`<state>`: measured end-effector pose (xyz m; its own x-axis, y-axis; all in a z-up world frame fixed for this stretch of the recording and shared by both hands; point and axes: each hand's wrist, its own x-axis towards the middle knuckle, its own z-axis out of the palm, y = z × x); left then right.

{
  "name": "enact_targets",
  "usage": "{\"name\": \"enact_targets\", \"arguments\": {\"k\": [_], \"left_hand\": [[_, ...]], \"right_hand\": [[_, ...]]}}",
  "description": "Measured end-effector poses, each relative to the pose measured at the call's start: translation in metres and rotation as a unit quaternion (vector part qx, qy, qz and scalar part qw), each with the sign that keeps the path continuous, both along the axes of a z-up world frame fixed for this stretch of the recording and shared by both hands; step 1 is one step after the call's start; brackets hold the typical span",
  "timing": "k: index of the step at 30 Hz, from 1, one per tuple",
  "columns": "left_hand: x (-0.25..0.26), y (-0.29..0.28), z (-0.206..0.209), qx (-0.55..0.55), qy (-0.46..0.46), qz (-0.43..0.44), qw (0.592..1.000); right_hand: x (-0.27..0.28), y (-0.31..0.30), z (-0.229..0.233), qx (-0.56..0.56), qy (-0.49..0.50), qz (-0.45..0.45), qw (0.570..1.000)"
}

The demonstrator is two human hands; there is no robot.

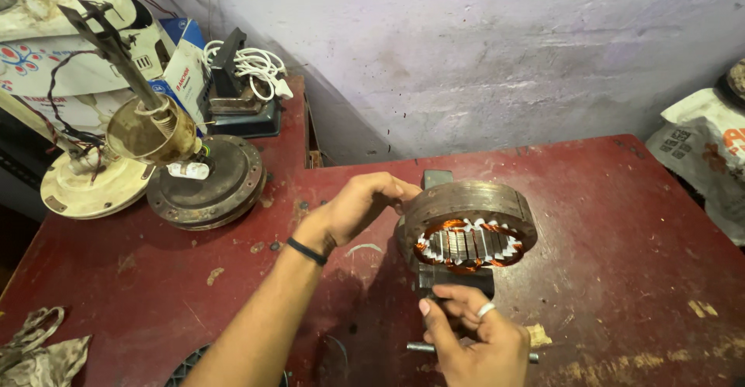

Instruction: The person works on a motor armature held in a bench vise, using hands to adjust and arrange copper windings and white insulating material within the slots. The person repeatedly rotates the armature to access different sections and continues to tuck and align the windings throughout the clip.

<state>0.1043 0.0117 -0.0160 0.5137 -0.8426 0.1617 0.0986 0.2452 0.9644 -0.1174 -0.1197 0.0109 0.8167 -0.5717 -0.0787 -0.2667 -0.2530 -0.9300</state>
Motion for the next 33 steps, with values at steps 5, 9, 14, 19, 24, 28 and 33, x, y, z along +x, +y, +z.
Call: {"name": "enact_targets", "arguments": {"k": [5, 9, 14, 19, 24, 28, 33], "left_hand": [[-0.008, 0.009, 0.009, -0.003, 0.011, -0.047, 0.999], [-0.015, 0.018, 0.020, 0.026, -0.003, -0.111, 0.994], [-0.032, 0.015, 0.026, 0.081, -0.128, -0.058, 0.987], [-0.045, 0.005, 0.029, 0.112, -0.120, 0.019, 0.986], [-0.060, 0.003, 0.027, 0.101, -0.155, 0.081, 0.979], [-0.078, -0.006, 0.018, 0.086, -0.129, 0.146, 0.977], [-0.090, -0.018, 0.012, 0.030, -0.121, 0.202, 0.972]], "right_hand": [[-0.002, -0.002, -0.013, -0.018, -0.062, 0.041, 0.997], [-0.003, -0.001, -0.016, 0.010, -0.097, 0.034, 0.995], [-0.003, -0.006, -0.019, 0.010, -0.123, 0.083, 0.989], [-0.013, -0.032, -0.024, -0.147, -0.145, 0.011, 0.978], [-0.002, -0.078, -0.032, -0.079, -0.377, -0.047, 0.922], [0.023, -0.104, -0.035, -0.020, -0.372, 0.065, 0.926], [0.049, -0.108, -0.046, 0.196, -0.325, 0.201, 0.903]]}}
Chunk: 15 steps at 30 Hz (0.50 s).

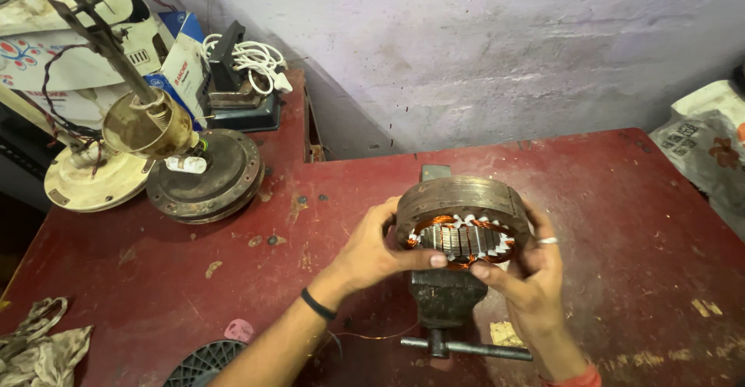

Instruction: The person works on a motor armature held in a bench vise, using hands to adjust and arrange copper windings and white insulating material within the slots. The person repeatedly rotates the armature to access different sections and continues to tuck and align the windings throughout the clip.

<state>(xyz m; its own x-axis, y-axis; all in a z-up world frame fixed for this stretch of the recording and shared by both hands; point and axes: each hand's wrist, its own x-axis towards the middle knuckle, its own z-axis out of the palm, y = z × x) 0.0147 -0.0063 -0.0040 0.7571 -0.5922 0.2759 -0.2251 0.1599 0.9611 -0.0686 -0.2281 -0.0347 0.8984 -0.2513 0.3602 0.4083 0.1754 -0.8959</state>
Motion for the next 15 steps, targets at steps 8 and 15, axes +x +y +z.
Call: {"name": "enact_targets", "arguments": {"k": [8, 15], "left_hand": [[-0.003, 0.002, -0.013, 0.051, -0.094, 0.069, 0.992], [-0.004, -0.003, -0.021, -0.020, -0.029, 0.073, 0.997]], "right_hand": [[0.012, 0.015, -0.008, -0.045, 0.069, -0.032, 0.996], [0.013, 0.018, -0.009, -0.020, 0.057, 0.006, 0.998]]}}
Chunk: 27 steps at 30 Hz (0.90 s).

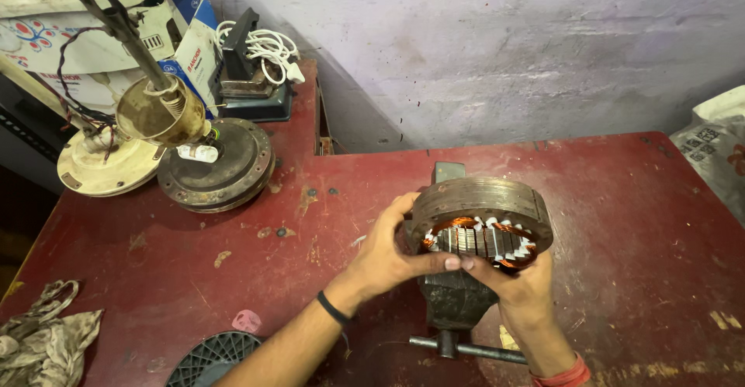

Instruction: The person works on a motor armature held in a bench vise, using hands to adjust and arrange copper windings and white insulating material within the slots. The person repeatedly rotates the armature to access different sections and continues to tuck and align the windings throughout the clip.

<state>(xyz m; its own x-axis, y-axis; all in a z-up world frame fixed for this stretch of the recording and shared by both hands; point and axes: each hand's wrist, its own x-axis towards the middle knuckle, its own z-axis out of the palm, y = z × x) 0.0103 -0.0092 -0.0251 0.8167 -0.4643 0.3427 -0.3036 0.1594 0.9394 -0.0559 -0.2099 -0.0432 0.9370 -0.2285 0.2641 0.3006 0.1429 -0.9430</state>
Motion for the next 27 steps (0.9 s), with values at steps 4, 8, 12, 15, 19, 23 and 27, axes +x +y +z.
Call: {"name": "enact_targets", "arguments": {"k": [4, 8, 12, 15, 19, 23, 27], "left_hand": [[-0.006, -0.012, -0.004, -0.099, 0.068, -0.038, 0.992], [-0.011, -0.018, -0.003, -0.077, 0.035, 0.013, 0.996], [-0.008, -0.006, 0.006, -0.028, 0.005, -0.031, 0.999], [-0.003, 0.005, 0.011, 0.026, -0.008, -0.058, 0.998], [0.001, 0.006, 0.010, 0.037, 0.009, -0.063, 0.997], [0.002, 0.006, 0.005, 0.025, 0.034, -0.072, 0.997], [0.003, 0.006, 0.003, 0.003, 0.035, -0.082, 0.996]], "right_hand": [[0.000, -0.003, -0.003, -0.010, -0.003, 0.015, 1.000], [-0.001, -0.008, 0.006, 0.028, 0.004, 0.054, 0.998], [-0.015, -0.012, 0.027, -0.001, -0.033, 0.019, 0.999], [-0.037, -0.002, 0.033, -0.131, -0.114, -0.161, 0.972], [-0.070, 0.019, 0.031, -0.265, -0.097, -0.276, 0.919], [-0.062, 0.028, 0.038, -0.387, -0.061, -0.199, 0.899], [-0.055, 0.036, 0.049, -0.427, 0.052, -0.175, 0.885]]}}
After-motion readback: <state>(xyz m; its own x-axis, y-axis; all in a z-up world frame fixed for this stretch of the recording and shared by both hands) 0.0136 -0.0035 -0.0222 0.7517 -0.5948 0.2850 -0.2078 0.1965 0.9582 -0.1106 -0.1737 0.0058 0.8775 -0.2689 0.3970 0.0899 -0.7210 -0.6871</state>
